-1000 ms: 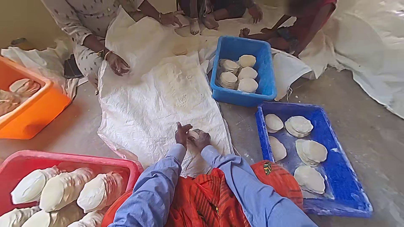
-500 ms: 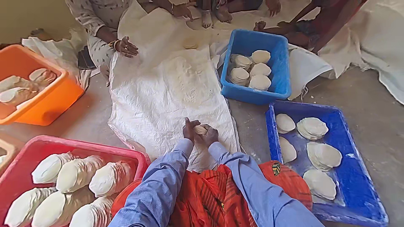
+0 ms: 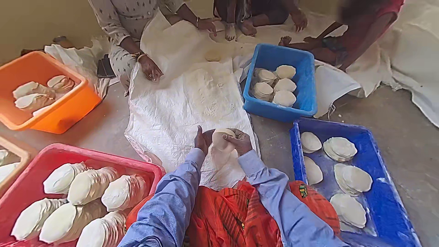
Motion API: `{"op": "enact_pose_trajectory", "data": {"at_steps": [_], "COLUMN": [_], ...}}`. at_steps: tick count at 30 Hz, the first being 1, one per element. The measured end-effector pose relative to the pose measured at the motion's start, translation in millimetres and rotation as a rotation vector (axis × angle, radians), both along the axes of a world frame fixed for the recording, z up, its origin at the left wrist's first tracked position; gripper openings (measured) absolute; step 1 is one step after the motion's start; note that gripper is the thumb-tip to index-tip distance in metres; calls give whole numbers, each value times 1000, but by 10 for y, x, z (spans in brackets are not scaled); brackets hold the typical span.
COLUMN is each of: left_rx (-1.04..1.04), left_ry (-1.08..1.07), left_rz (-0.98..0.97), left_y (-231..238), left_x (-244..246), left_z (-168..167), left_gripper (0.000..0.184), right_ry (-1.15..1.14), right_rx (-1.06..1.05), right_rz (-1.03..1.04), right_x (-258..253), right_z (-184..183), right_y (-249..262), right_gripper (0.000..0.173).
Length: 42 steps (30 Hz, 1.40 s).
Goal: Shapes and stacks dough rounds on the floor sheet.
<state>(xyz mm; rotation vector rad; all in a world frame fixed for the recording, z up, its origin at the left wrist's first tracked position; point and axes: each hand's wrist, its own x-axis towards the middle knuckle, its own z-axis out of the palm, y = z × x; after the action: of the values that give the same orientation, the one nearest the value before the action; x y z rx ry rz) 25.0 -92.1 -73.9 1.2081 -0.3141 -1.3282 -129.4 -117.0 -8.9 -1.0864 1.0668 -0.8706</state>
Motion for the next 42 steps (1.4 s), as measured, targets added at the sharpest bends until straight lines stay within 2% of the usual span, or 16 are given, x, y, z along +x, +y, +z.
{"op": "enact_pose_trajectory", "data": {"at_steps": [3, 6, 11, 13, 20, 22, 25, 28, 31, 34, 38, 42], "left_rx": [-42, -87, 7, 29, 119, 179, 229, 240, 205, 155, 148, 192], "left_ry": [359, 491, 402, 322, 159, 127, 52, -50, -68, 47, 148, 82], "left_rz": [-67, -124, -46, -26, 33, 39, 30, 86, 287, 570, 891, 1031], "left_y": [46, 92, 197, 219, 159, 115, 21, -78, -192, -214, -11, 114], "left_x": [-223, -342, -416, -432, -437, -347, -40, 536, 1251, 1822, 2155, 2308], "left_z": [128, 313, 569, 569, 612, 658, 602, 484, 210, -124, -538, -564], "left_gripper": [96, 92, 43, 35, 30, 31, 32, 33, 39, 42, 44, 45], "right_ry": [-137, -170, -94, -64, 173, 181, 219, 279, 281, 252, 244, 266], "right_rx": [224, 333, 345, 346, 204, 233, 313, 325, 328, 323, 313, 299], "right_rz": [-13, -37, -71, -85, 33, 45, 69, 160, 198, 233, 368, 448], "right_x": [-89, -178, -237, -216, -156, -148, -170, -259, -331, -336, -365, -393], "right_z": [173, 209, 216, 199, 359, 321, 287, 212, 98, -49, -187, -299], "right_y": [-106, -184, -159, -126, -19, -38, -70, -108, -138, -167, -200, -230], "right_gripper": [19, 21, 26, 29, 39, 44, 49, 46, 43, 43, 47, 53]}}
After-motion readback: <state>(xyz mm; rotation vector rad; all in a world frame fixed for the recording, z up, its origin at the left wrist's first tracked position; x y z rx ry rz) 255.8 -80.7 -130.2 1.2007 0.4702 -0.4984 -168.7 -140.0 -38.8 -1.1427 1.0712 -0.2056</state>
